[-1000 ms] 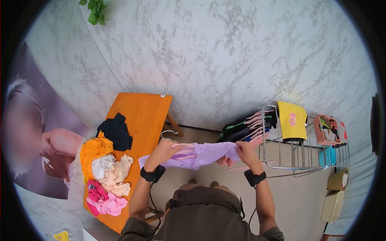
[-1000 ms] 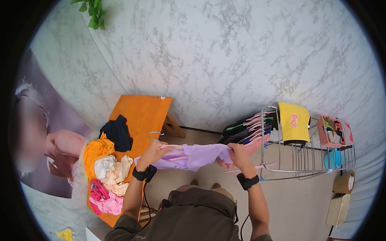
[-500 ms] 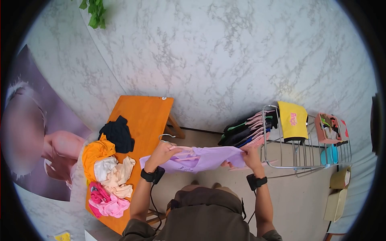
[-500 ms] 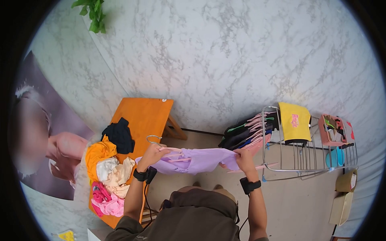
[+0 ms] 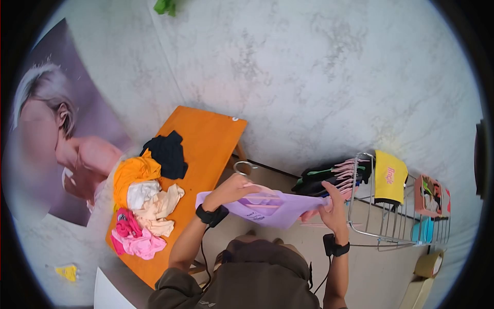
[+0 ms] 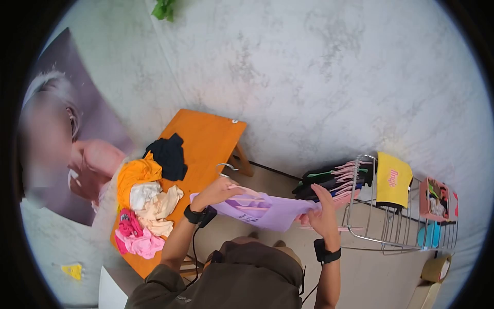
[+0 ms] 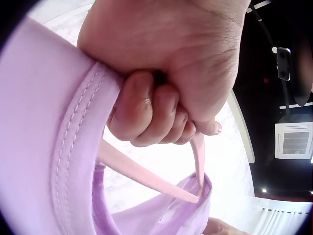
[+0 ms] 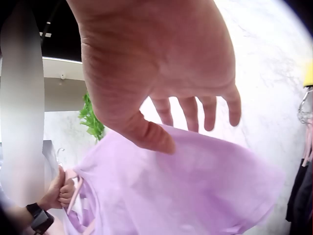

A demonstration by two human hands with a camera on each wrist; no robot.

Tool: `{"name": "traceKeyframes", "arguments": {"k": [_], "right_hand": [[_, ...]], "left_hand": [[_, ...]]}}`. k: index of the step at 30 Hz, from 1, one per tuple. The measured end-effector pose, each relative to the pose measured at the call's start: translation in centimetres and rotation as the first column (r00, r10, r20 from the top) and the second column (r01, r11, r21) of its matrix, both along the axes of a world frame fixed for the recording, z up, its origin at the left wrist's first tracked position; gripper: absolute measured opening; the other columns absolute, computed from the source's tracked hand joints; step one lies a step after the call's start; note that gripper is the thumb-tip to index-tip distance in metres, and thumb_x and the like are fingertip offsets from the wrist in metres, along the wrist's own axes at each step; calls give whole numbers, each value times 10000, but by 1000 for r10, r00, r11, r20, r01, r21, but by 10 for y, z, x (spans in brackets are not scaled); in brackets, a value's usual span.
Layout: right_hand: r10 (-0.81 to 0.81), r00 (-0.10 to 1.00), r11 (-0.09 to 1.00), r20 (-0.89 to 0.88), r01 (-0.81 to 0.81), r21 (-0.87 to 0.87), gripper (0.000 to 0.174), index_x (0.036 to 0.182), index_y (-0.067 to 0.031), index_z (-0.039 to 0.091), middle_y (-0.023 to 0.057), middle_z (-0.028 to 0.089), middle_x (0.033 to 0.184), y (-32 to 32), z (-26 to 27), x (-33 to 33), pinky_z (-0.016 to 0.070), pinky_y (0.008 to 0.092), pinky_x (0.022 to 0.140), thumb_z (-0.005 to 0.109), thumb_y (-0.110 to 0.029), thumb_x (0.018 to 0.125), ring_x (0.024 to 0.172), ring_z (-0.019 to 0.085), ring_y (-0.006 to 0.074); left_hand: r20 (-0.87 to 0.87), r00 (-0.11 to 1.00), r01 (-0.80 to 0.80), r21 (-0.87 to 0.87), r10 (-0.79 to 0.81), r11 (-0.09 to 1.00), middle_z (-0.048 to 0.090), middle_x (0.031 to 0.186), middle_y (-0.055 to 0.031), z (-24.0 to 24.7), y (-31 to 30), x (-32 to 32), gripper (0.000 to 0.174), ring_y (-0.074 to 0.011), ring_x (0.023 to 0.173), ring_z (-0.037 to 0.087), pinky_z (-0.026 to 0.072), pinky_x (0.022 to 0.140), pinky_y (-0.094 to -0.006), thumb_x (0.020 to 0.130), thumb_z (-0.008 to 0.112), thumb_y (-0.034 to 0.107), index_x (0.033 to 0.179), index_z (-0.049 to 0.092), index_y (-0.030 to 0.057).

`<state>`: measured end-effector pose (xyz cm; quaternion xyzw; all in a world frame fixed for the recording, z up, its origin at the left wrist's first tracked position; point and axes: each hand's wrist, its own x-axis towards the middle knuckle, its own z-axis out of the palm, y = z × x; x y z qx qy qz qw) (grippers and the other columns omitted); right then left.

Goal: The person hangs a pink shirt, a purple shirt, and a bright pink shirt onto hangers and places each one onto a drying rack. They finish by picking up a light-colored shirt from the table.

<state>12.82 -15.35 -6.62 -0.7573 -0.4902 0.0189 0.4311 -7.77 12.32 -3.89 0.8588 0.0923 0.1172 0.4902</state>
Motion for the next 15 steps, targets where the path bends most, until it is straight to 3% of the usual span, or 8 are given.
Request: {"name": "traceKeyframes", "arguments": {"k": [3,5,6,8,10,12,14,15], "right_hand": [[85,996,994,26,-86,64,474,1179,-39,603,148,622,1155,25,22,-27,387,416,1012,684,-12,713,1135,561,315],[183,977,981,108,-175,-81,291,1019,-46,672,116,677,979,38,28,-36,426,424,902,716,-88,734,992,601,312],[140,983,990,115,-138,-25,151,878,-34,686,104,684,830,46,20,-37,461,405,773,721,-125,763,798,624,300],[123,988,992,96,-122,-19,130,856,-32,683,107,683,809,46,17,-35,475,385,718,717,-125,771,741,625,301],[112,991,994,69,-111,-15,114,833,-30,680,110,681,789,46,14,-34,489,364,663,713,-125,779,685,625,301],[12,997,998,77,-16,54,116,825,-25,682,123,677,774,40,10,-25,483,338,564,717,-127,782,652,634,294],[-22,999,998,30,20,64,124,833,-19,683,130,676,776,33,10,-15,487,336,572,720,-124,780,662,642,292],[-57,998,996,-19,58,73,132,842,-13,683,137,674,777,28,9,-10,491,334,581,723,-121,778,673,650,290]], "left_hand": [[-9,995,98,44,-98,994,363,507,-59,-3,-4,8,348,-93,511,324,303,476,-294,891,630,197,664,520,-43],[-13,992,124,39,-124,991,347,500,-61,-4,-8,13,368,-95,504,313,294,474,-296,890,631,201,646,498,-40],[-12,994,108,-10,-108,994,374,512,-106,-3,-11,13,378,-134,489,321,299,472,-323,878,649,220,659,514,-57],[-7,996,87,-57,-88,995,401,524,-151,-1,-9,14,393,-174,474,329,304,471,-350,867,666,239,672,529,-74],[31,997,67,24,-68,997,579,690,-155,-1,2,7,284,-171,589,505,397,543,-321,832,698,210,778,623,-59],[115,993,11,-3,-11,1000,618,821,-142,-3,12,-5,252,-179,706,554,436,624,-312,814,714,193,880,645,-40],[108,994,-21,24,18,999,640,1127,-108,5,31,-25,415,-192,1024,596,478,878,-291,767,732,86,1164,630,24],[107,994,-17,24,15,1000,640,1127,-108,6,36,-34,415,-192,1024,596,478,878,-291,767,732,86,1164,630,24]]}}
